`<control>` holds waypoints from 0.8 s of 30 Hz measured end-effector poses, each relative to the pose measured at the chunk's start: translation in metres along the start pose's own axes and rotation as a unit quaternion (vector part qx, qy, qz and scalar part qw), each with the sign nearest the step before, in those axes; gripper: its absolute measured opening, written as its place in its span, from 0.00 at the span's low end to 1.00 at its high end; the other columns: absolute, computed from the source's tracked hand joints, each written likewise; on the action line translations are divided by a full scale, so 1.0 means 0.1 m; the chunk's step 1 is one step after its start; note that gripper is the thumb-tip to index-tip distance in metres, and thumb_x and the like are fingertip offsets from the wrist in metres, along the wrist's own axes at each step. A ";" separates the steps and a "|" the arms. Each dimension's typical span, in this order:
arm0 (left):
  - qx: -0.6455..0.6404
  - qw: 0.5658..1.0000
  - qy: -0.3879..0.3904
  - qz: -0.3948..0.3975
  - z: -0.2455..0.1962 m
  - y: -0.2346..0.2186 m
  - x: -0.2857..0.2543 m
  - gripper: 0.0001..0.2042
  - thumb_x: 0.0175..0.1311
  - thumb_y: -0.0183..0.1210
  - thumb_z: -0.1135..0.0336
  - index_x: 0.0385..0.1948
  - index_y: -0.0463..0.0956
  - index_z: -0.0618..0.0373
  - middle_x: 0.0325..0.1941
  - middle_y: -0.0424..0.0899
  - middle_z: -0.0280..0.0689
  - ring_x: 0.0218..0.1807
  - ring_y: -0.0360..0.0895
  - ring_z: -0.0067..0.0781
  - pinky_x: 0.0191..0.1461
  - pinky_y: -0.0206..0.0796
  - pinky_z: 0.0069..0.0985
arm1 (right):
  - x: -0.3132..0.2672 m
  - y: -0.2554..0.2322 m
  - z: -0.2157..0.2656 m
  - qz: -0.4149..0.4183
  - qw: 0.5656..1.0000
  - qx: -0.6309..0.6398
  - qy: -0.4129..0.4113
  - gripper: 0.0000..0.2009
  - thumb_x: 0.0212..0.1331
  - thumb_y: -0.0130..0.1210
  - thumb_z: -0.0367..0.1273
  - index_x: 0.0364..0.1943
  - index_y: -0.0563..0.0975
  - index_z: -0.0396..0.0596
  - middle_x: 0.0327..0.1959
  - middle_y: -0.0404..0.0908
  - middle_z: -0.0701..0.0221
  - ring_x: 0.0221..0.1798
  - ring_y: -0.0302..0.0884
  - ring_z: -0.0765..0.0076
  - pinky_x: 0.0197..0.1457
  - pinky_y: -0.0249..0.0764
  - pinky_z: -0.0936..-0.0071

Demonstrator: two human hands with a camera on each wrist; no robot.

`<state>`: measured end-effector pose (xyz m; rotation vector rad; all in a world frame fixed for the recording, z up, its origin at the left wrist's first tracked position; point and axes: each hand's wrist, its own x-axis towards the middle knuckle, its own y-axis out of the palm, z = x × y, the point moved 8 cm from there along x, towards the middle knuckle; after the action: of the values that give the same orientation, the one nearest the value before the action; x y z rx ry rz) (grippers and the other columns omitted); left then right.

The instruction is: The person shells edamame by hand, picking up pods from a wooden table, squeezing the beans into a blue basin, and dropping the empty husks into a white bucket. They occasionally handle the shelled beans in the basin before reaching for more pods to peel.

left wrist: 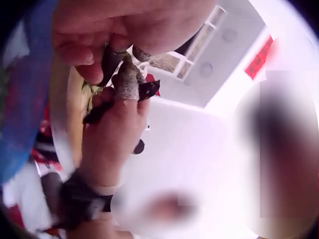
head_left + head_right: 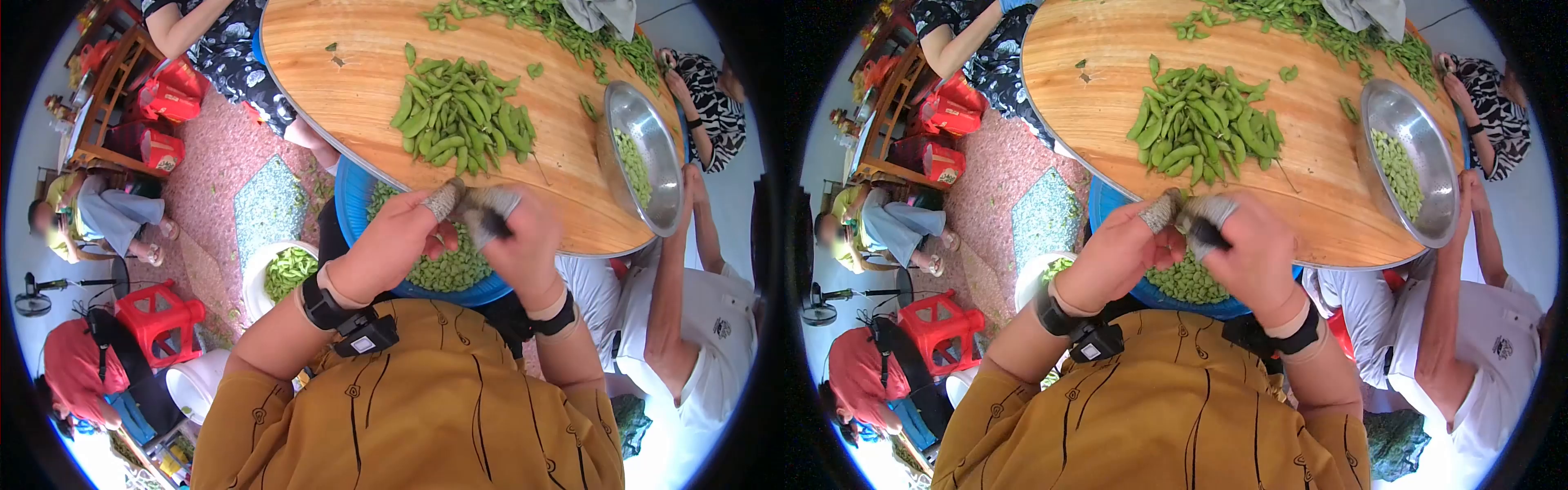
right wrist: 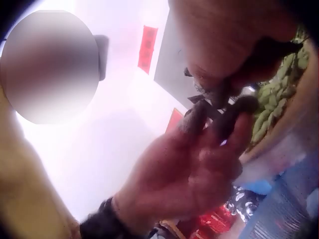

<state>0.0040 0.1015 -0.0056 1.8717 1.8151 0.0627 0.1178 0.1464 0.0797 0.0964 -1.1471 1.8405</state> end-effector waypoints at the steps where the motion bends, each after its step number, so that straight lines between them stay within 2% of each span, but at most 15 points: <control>1: -0.098 0.995 -0.017 0.013 0.06 0.03 0.01 0.13 0.71 0.47 0.58 0.42 0.76 0.56 0.30 0.78 0.29 0.29 0.71 0.17 0.31 0.61 0.17 | -0.07 0.02 0.07 -0.004 0.999 -0.018 -0.039 0.13 0.40 0.63 0.25 0.35 0.80 0.46 0.33 0.79 0.62 0.32 0.79 0.55 0.32 0.75 0.69; 3: -0.127 0.991 -0.033 0.010 0.09 0.05 -0.02 0.12 0.71 0.48 0.59 0.43 0.75 0.56 0.30 0.78 0.29 0.29 0.72 0.18 0.31 0.61 0.18 | -0.16 0.04 0.03 -0.002 1.000 -0.002 -0.029 0.15 0.38 0.62 0.24 0.36 0.79 0.47 0.34 0.79 0.63 0.32 0.79 0.55 0.33 0.76 0.69; 5: -0.156 0.987 -0.047 0.007 0.10 0.09 -0.04 0.11 0.70 0.49 0.61 0.45 0.74 0.55 0.31 0.78 0.29 0.29 0.72 0.19 0.32 0.61 0.18 | -0.19 0.06 0.04 0.008 0.999 0.000 -0.033 0.15 0.41 0.62 0.24 0.38 0.78 0.46 0.34 0.79 0.62 0.32 0.79 0.55 0.35 0.76 0.69; 6: -0.139 0.990 -0.023 -0.027 0.07 0.06 -0.06 0.10 0.70 0.49 0.62 0.44 0.74 0.55 0.31 0.78 0.29 0.29 0.72 0.19 0.31 0.61 0.18 | -0.21 0.04 0.07 0.005 1.000 -0.001 -0.030 0.15 0.41 0.62 0.24 0.38 0.78 0.46 0.34 0.79 0.62 0.32 0.79 0.55 0.35 0.76 0.69; 7: -0.122 0.991 0.002 -0.061 0.03 0.01 -0.07 0.09 0.69 0.50 0.63 0.44 0.74 0.56 0.31 0.78 0.30 0.28 0.72 0.19 0.30 0.61 0.17 | -0.24 0.06 0.01 0.030 0.997 0.055 0.041 0.14 0.45 0.61 0.25 0.39 0.78 0.44 0.33 0.79 0.64 0.32 0.79 0.59 0.35 0.75 0.71; 8: -0.122 0.991 0.001 -0.060 0.01 0.02 -0.08 0.09 0.69 0.50 0.63 0.44 0.74 0.56 0.31 0.78 0.30 0.28 0.72 0.19 0.30 0.61 0.17 | -0.29 0.10 -0.05 0.056 0.986 0.110 0.111 0.12 0.49 0.60 0.25 0.40 0.77 0.43 0.33 0.80 0.65 0.31 0.79 0.64 0.35 0.75 0.73; 9: -0.096 0.993 0.012 -0.069 -0.02 0.00 -0.09 0.09 0.69 0.50 0.64 0.44 0.73 0.56 0.31 0.78 0.30 0.27 0.71 0.19 0.29 0.60 0.17 | -0.32 0.12 -0.02 0.056 0.986 0.110 0.111 0.12 0.49 0.60 0.25 0.40 0.77 0.43 0.33 0.80 0.65 0.31 0.79 0.64 0.35 0.75 0.73; 10: -0.072 0.994 0.024 -0.079 -0.05 -0.02 -0.11 0.09 0.69 0.50 0.65 0.45 0.72 0.57 0.31 0.78 0.31 0.26 0.71 0.19 0.27 0.60 0.16 | -0.39 0.16 -0.13 0.038 0.951 0.237 0.195 0.11 0.53 0.59 0.26 0.41 0.77 0.42 0.33 0.80 0.68 0.32 0.79 0.70 0.36 0.74 0.75; 11: -0.073 0.994 0.025 -0.081 -0.05 -0.02 -0.13 0.09 0.69 0.50 0.65 0.45 0.72 0.57 0.31 0.78 0.31 0.26 0.71 0.19 0.27 0.60 0.16 | -0.46 0.22 -0.22 0.020 0.892 0.358 0.275 0.09 0.57 0.57 0.27 0.41 0.76 0.41 0.33 0.81 0.70 0.33 0.78 0.75 0.37 0.74 0.77; 13: -0.097 0.994 -0.038 -0.026 0.02 0.07 -0.17 0.10 0.69 0.49 0.65 0.46 0.71 0.58 0.28 0.77 0.33 0.23 0.68 0.20 0.24 0.57 0.15 | -0.44 0.16 -0.25 0.054 0.892 0.340 0.294 0.09 0.58 0.56 0.26 0.43 0.76 0.40 0.35 0.81 0.71 0.36 0.77 0.78 0.39 0.73 0.78; 14: -0.096 0.994 -0.039 -0.028 0.03 0.04 -0.18 0.10 0.69 0.49 0.65 0.46 0.71 0.58 0.28 0.77 0.33 0.23 0.68 0.20 0.24 0.57 0.15 | -0.44 0.16 -0.28 0.085 0.890 0.321 0.314 0.09 0.60 0.55 0.26 0.44 0.76 0.39 0.36 0.81 0.73 0.38 0.75 0.82 0.40 0.73 0.80; 16: -0.165 0.982 -0.088 0.037 0.12 0.13 -0.20 0.10 0.70 0.48 0.65 0.47 0.69 0.58 0.24 0.74 0.33 0.19 0.63 0.20 0.21 0.54 0.16 | -0.40 0.19 -0.30 0.100 0.884 0.350 0.295 0.10 0.60 0.54 0.25 0.45 0.75 0.39 0.37 0.81 0.72 0.40 0.75 0.81 0.42 0.73 0.80; 21: -0.197 0.971 -0.131 0.046 0.15 0.18 -0.25 0.10 0.69 0.49 0.65 0.46 0.69 0.58 0.20 0.69 0.32 0.16 0.58 0.18 0.19 0.50 0.17 | -0.43 0.26 -0.29 0.124 0.876 0.396 0.247 0.13 0.60 0.54 0.24 0.49 0.75 0.38 0.39 0.81 0.72 0.42 0.75 0.82 0.45 0.72 0.81; 24: -0.204 0.966 -0.149 0.045 0.16 0.18 -0.27 0.10 0.69 0.49 0.64 0.46 0.69 0.58 0.19 0.68 0.31 0.15 0.58 0.18 0.19 0.49 0.16 | -0.39 0.21 -0.24 0.083 0.891 0.396 0.206 0.12 0.59 0.54 0.24 0.48 0.75 0.38 0.39 0.81 0.73 0.41 0.74 0.83 0.45 0.72 0.80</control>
<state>0.0243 0.0714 -0.0039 1.5732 1.3897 0.1656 0.1332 0.1353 0.0328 0.0656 -0.0654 2.2404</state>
